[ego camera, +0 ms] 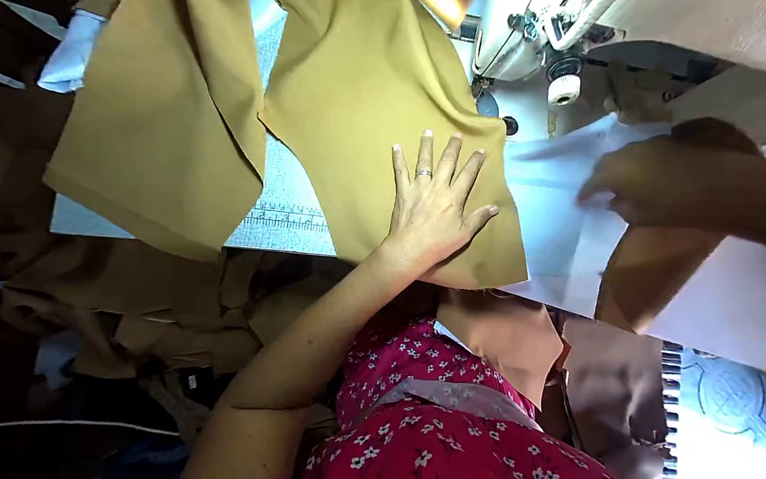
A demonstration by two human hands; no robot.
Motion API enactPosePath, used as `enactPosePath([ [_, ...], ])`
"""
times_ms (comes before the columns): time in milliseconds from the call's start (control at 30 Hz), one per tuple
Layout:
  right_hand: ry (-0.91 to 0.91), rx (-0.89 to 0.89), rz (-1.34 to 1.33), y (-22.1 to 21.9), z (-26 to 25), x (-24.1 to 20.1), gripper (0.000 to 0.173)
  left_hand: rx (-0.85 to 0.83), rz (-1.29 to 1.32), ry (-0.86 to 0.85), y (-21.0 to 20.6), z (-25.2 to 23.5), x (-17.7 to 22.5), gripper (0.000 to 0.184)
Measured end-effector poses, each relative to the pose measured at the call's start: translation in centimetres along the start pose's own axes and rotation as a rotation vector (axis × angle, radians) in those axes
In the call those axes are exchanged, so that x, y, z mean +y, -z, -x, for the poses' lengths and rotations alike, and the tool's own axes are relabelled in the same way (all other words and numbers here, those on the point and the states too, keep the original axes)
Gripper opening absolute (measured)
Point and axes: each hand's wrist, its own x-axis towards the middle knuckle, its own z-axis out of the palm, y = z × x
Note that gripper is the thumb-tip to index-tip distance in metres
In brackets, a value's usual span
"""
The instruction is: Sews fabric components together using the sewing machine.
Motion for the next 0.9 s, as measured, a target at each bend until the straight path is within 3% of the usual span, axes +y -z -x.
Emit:
enactPosePath([
  [100, 0.294, 0.367, -0.279, 0.3, -3.2, -2.2, 0.025, -0.061, -0.016, 0.052, 1.2, 0.0, -1.4, 0.094],
  [200, 0.447, 0.638, -0.220, -2.0, -7.3, -3.3, 0.024, -0.086, -0.037, 0.030, 2.4, 0.3, -4.3, 0.103],
  [267, 0.435, 0.644, -0.218, -2.6, -7.8, -4.5, 0.023, -0.113, -0.033, -0.003, 3.5, 0.8, -6.5, 0.106],
  [367, 0.435, 0.479, -0.234, -2.5, -5.7, -7.6, 0.029, -0.186, 0.017, -0.047, 4.7, 2.0, -7.4, 0.106],
  [467, 0.430, 0.416, -0.198, -1.8, -4.2, -9.6, 0.027, -0.171, 0.071, 0.007, 4.5, 2.7, -5.3, 0.072],
  [533, 0.380, 0.489, -0.193, -1.3, -4.4, -9.3, 0.020, -0.116, 0.060, 0.066, 3.2, 2.5, -3.5, 0.064],
  [700, 0.253, 0.754, -0.044, -1.1, -5.1, -7.2, 0.018, -0.048, -0.022, 0.070, 1.2, 1.1, -2.1, 0.081],
  [833, 0.050, 0.528, -0.139, 0.4, -5.6, -6.1, 0.013, -0.100, -0.025, 0.037, 1.9, 0.0, -2.6, 0.088],
  [900, 0.073, 0.559, -0.138, -0.8, -7.6, -4.4, 0.017, -0.111, -0.039, 0.023, 2.3, -0.7, -3.7, 0.090],
])
